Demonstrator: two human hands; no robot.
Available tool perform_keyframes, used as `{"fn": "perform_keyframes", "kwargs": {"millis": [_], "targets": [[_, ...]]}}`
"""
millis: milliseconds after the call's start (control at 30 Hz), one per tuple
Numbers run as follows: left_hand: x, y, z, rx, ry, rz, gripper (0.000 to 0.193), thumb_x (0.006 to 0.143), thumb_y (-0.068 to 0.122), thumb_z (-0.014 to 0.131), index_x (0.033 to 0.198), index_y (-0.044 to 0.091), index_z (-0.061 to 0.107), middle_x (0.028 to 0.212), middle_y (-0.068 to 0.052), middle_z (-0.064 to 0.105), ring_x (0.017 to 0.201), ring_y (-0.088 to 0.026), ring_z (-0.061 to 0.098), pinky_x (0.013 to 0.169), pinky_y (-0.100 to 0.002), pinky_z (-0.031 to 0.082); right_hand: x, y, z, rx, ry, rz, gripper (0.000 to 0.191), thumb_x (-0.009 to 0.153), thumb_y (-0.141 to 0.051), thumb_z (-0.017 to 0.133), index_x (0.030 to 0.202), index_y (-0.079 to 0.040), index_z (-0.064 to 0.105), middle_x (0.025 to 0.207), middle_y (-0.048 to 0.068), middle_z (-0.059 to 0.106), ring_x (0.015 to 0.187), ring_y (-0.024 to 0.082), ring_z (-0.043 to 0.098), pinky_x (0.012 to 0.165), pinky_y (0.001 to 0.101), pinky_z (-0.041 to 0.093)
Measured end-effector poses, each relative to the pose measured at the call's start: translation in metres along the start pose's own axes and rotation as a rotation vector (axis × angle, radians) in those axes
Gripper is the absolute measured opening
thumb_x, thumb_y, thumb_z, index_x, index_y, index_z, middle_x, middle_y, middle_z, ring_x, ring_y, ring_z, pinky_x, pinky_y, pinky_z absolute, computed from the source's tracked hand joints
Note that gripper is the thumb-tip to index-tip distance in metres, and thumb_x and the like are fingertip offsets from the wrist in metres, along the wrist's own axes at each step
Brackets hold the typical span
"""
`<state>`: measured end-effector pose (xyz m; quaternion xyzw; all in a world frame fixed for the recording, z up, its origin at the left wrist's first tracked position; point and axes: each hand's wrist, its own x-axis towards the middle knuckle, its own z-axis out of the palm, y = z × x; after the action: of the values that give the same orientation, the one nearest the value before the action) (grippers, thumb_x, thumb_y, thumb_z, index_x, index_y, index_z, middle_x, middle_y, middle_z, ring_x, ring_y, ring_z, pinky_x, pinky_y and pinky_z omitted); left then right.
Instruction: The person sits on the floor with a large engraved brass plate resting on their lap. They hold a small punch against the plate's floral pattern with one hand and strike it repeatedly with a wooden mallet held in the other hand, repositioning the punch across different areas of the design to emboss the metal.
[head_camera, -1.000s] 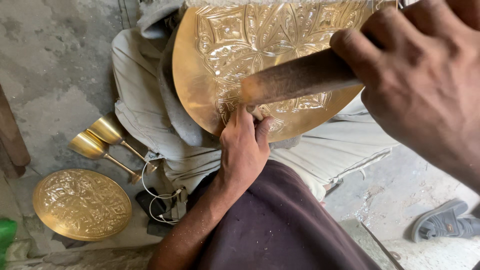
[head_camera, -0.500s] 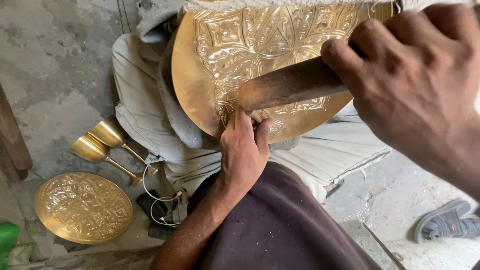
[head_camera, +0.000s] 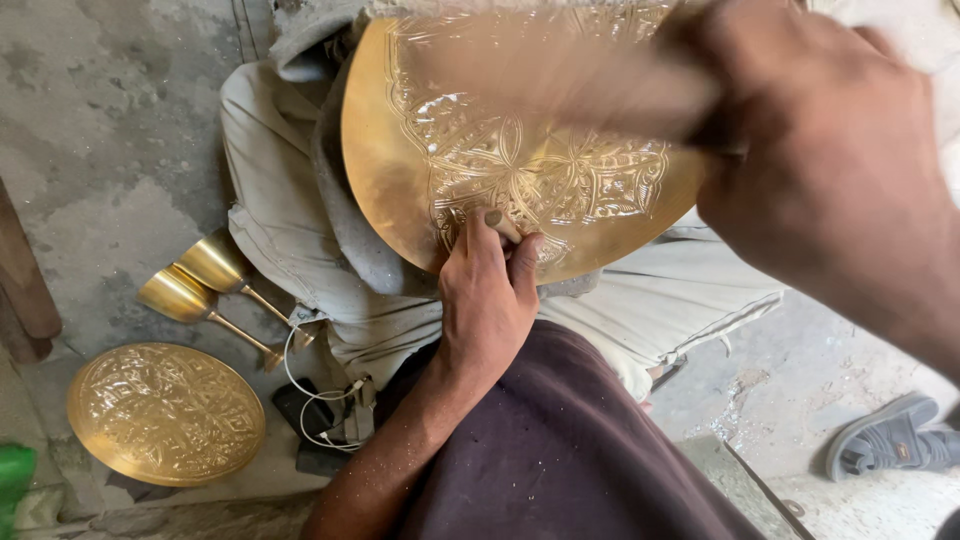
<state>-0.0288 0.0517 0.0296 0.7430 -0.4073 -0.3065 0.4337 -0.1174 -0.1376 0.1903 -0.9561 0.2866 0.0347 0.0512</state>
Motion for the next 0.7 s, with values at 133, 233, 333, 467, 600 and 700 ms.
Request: {"fn": "perform_keyframes", "kwargs": {"millis": [133,233,333,467,600,700], "targets": [[0.000,0.001,-0.001,0.037,0.006,0.034,0.032,0.101,0.019,0.070,0.113,-0.003,0.050,0.091,-0.017,0.060,0.081,-0.037,0.067,0.069,-0.046,0.053,-0.008,0.007,0.006,-0.430,0.033,-0.185,0.037,0.082,-0.018,0.081,0.116,-0.019,0.068,0.099,0.004,0.071,0.100,0.023,0.067,0.089,0.0424,0.052],[0.000,0.000,-0.001,0.037,-0.006,0.025,0.029,0.103,0.019,0.069,0.109,-0.001,0.050,0.092,-0.017,0.061,0.083,-0.036,0.068,0.071,-0.046,0.053,-0.009,0.013,0.012,0.048,-0.015,-0.003,0.053,0.076,-0.002,0.078,0.126,-0.006,0.064,0.107,0.013,0.069,0.101,0.032,0.066,0.087,0.0467,0.052],[0.001,-0.001,0.000,0.041,-0.039,-0.026,0.034,0.102,0.020,0.068,0.114,-0.005,0.050,0.091,-0.018,0.061,0.081,-0.034,0.069,0.068,-0.044,0.054,-0.008,0.012,0.011,0.101,-0.082,0.143,0.054,0.083,-0.001,0.075,0.136,-0.005,0.060,0.116,0.013,0.068,0.100,0.032,0.066,0.086,0.0442,0.052],[-0.002,-0.003,0.003,0.074,-0.008,0.010,0.039,0.102,0.020,0.068,0.119,-0.009,0.050,0.093,-0.019,0.061,0.082,-0.035,0.069,0.069,-0.045,0.055,-0.013,0.010,-0.006,-0.020,0.017,0.029,0.047,0.090,-0.001,0.074,0.135,-0.010,0.067,0.119,0.011,0.069,0.112,0.029,0.066,0.098,0.0422,0.052],[-0.002,-0.006,0.004,0.106,-0.008,0.046,0.035,0.103,0.020,0.068,0.116,-0.007,0.052,0.094,-0.018,0.062,0.083,-0.031,0.069,0.069,-0.043,0.057,-0.030,0.004,-0.002,-0.294,0.016,0.000,0.036,0.090,-0.006,0.075,0.125,-0.014,0.073,0.106,0.007,0.071,0.101,0.023,0.067,0.095,0.0426,0.048],[0.004,-0.003,0.002,0.170,-0.070,0.022,0.043,0.100,0.020,0.070,0.120,-0.012,0.050,0.091,-0.019,0.062,0.077,-0.027,0.069,0.060,-0.040,0.059,-0.056,0.008,0.013,-0.534,0.047,-0.054,0.014,0.097,-0.017,0.075,0.111,-0.019,0.075,0.096,0.002,0.074,0.085,0.018,0.066,0.087,0.0413,0.044]]}}
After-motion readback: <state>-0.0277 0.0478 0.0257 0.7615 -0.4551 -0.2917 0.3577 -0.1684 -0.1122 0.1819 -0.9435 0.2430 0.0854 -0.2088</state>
